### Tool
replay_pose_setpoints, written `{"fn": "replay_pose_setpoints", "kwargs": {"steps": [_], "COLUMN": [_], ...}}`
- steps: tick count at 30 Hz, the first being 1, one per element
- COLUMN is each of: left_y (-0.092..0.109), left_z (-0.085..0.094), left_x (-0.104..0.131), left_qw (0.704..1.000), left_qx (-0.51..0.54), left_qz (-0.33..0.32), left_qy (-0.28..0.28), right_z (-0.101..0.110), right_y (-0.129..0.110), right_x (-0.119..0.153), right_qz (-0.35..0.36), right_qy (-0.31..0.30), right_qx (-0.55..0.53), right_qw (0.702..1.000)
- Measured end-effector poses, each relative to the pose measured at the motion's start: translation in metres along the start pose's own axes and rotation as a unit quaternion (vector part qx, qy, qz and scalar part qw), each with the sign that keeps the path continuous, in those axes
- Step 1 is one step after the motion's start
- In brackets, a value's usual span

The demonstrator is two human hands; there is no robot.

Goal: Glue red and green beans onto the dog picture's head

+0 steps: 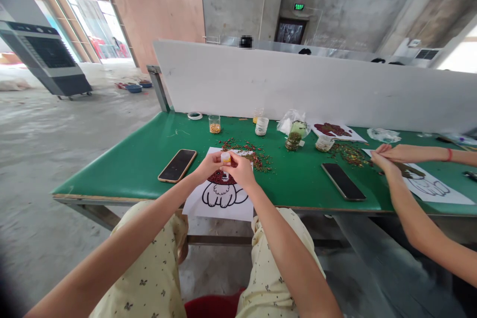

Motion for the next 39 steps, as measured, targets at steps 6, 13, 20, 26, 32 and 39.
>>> {"fn": "replay_pose_setpoints", "kwargs": {"steps": [6,13,20,26,32,39], "left_y": [-0.0007,-0.0033,-0.004,-0.002,-0.008,-0.0096], "left_z": [0.0009,0.0018,0.0004,0.0,0.0023,0.0023], "left_x": [-0.0004,-0.0008,-0.0004,0.0011,-0.0013,-0.0019], "left_qw": [1.0,1.0,1.0,1.0,1.0,1.0], "left_qx": [-0.004,-0.005,0.006,0.005,0.006,0.016], "left_qz": [0.002,0.011,0.009,0.0,0.006,0.009], "left_qy": [0.003,0.006,0.004,0.004,0.012,0.01], "right_z": [0.0,-0.0002,0.0005,-0.0002,-0.0008,-0.0003], "right_y": [-0.003,-0.0004,0.0015,0.0014,0.0031,0.0066], "right_x": [0.0004,-0.0006,-0.001,-0.0019,-0.0026,-0.003], "right_qz": [-0.007,-0.009,-0.006,0.008,-0.001,-0.003], "right_qy": [-0.001,-0.005,-0.004,-0.018,-0.027,-0.02], "right_qx": [0.023,0.021,0.027,-0.008,-0.023,-0.01], "right_qw": [1.0,1.0,1.0,1.0,0.999,1.0]}}
Point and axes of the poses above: each hand's wrist, its own x-axis away from the middle knuckle, its own z-axis out of the back of the hand, y = z × x, the point moved 3 cm from there along -x, towards the middle knuckle, and after that the axes turned 7 degrees about -y, right-handed, at the moved point
